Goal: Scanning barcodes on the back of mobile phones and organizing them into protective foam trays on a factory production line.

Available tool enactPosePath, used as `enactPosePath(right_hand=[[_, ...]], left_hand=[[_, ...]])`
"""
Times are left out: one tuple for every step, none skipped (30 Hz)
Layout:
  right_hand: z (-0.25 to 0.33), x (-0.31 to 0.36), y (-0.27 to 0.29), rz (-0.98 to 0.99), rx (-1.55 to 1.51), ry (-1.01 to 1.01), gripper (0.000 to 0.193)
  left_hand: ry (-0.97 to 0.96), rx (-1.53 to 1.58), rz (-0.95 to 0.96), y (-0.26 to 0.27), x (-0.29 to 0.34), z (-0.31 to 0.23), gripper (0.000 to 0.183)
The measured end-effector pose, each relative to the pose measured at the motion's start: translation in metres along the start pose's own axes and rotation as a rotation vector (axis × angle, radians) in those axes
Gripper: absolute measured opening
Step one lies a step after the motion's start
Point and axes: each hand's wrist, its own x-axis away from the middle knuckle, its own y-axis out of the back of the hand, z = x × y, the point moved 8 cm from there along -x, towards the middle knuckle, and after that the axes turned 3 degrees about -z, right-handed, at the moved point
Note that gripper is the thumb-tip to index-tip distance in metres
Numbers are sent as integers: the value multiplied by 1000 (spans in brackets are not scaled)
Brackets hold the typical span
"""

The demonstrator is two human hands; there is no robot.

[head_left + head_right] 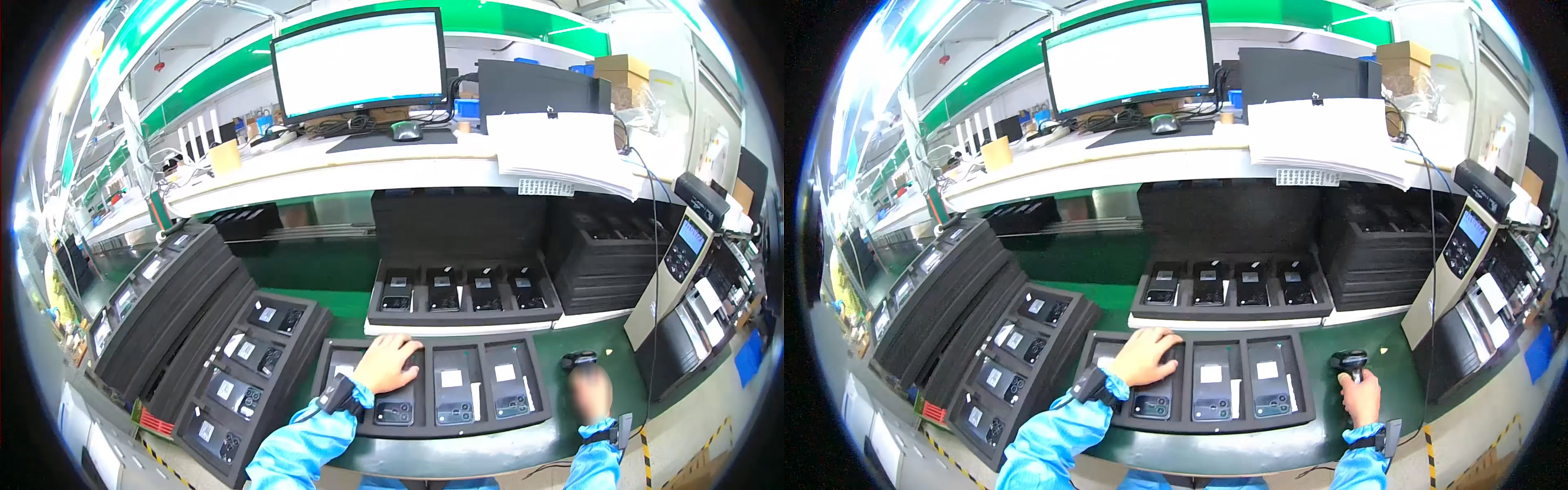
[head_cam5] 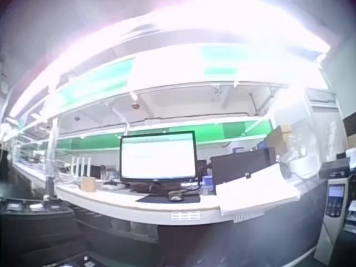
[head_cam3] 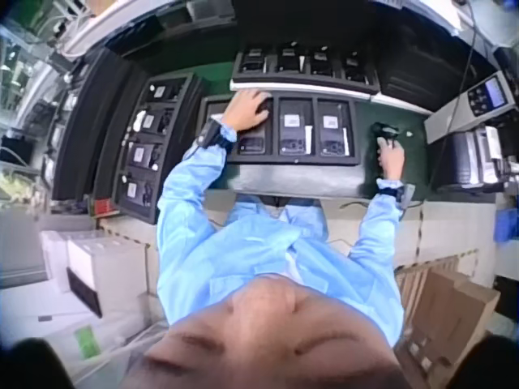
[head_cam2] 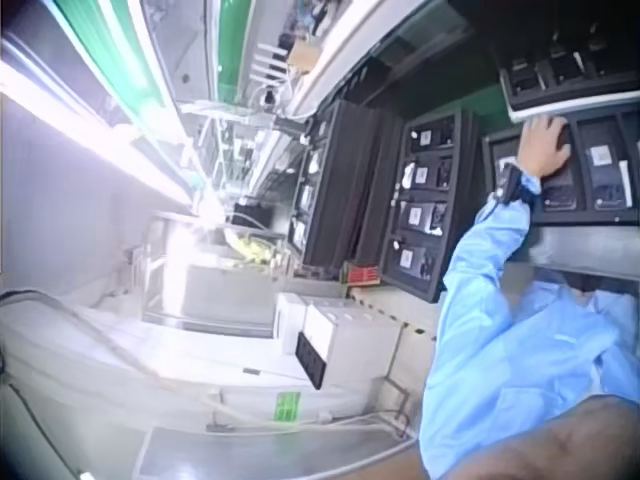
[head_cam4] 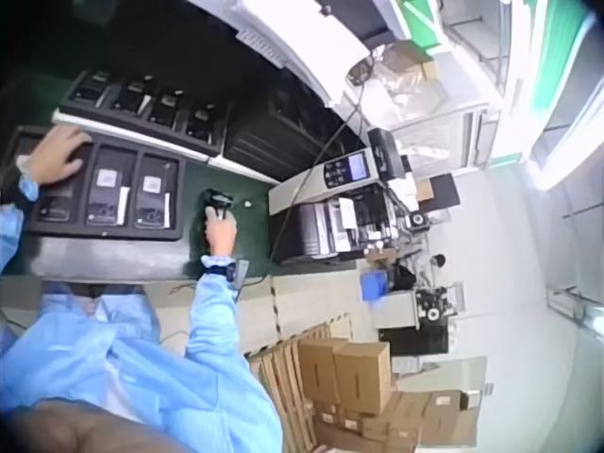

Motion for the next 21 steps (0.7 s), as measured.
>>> enactPosePath(right_hand=[[-1, 0, 1, -23, 0, 3, 19], [-1, 1, 0, -27, -13, 20, 19], [-1, 1, 1, -52, -2, 14, 21], [-1, 2, 3, -77, 11, 9, 24], [0, 3, 5, -102, 20, 4, 26], [1, 4, 5, -97, 33, -4, 26], [5, 4, 7, -112, 45, 11, 26], [4, 4, 6, -105, 66, -12, 26], [6, 5, 8, -118, 50, 4, 25], [4, 5, 5, -101, 25, -13, 25], [5, 6, 6, -131, 92, 23, 29], [8, 6, 7, -164, 96, 95, 35], [2, 5, 4, -137, 150, 75, 35], [10, 7, 16, -280, 71, 233, 46], [15, 11, 27, -398, -7, 373, 57], [14, 7, 39, -398, -94, 436, 72], [19, 3, 64, -550, -104, 552, 69], [17, -14, 93, -631, -200, 517, 64], [17, -28, 125, -754, -317, 543, 59], [0, -54, 153, -673, -449, 297, 55], [-3, -72, 172, -645, -555, 310, 55]], left_hand=[[-54, 13, -67, -6, -6, -1, 45], [-17, 11, -28, -17, -9, 5, 47], [38, 7, 43, -28, -11, 12, 48], [22, 10, 18, -30, -12, 13, 48], [42, -2, 4, -31, -10, 16, 49], [71, -12, -4, -32, -8, 18, 49], [88, -17, -37, -30, -6, 20, 50], [103, -9, -31, -31, -5, 22, 50], [146, -25, -38, -32, -4, 26, 52], [187, -39, -57, -30, -2, 29, 53], [199, -40, -82, -29, -2, 31, 53], [215, -36, -81, -30, -1, 32, 52], [234, -25, -62, -32, -1, 34, 52], [244, -9, -47, -33, -1, 36, 52], [260, 14, -27, -35, -2, 38, 52], [280, 12, -19, -36, -2, 40, 52], [276, 31, -33, -35, -3, 39, 52], [282, 45, -28, -35, -3, 39, 51], [294, 74, -55, -34, -3, 40, 52], [314, 107, -61, -34, -4, 41, 50], [307, 191, -117, -31, -5, 42, 48]])
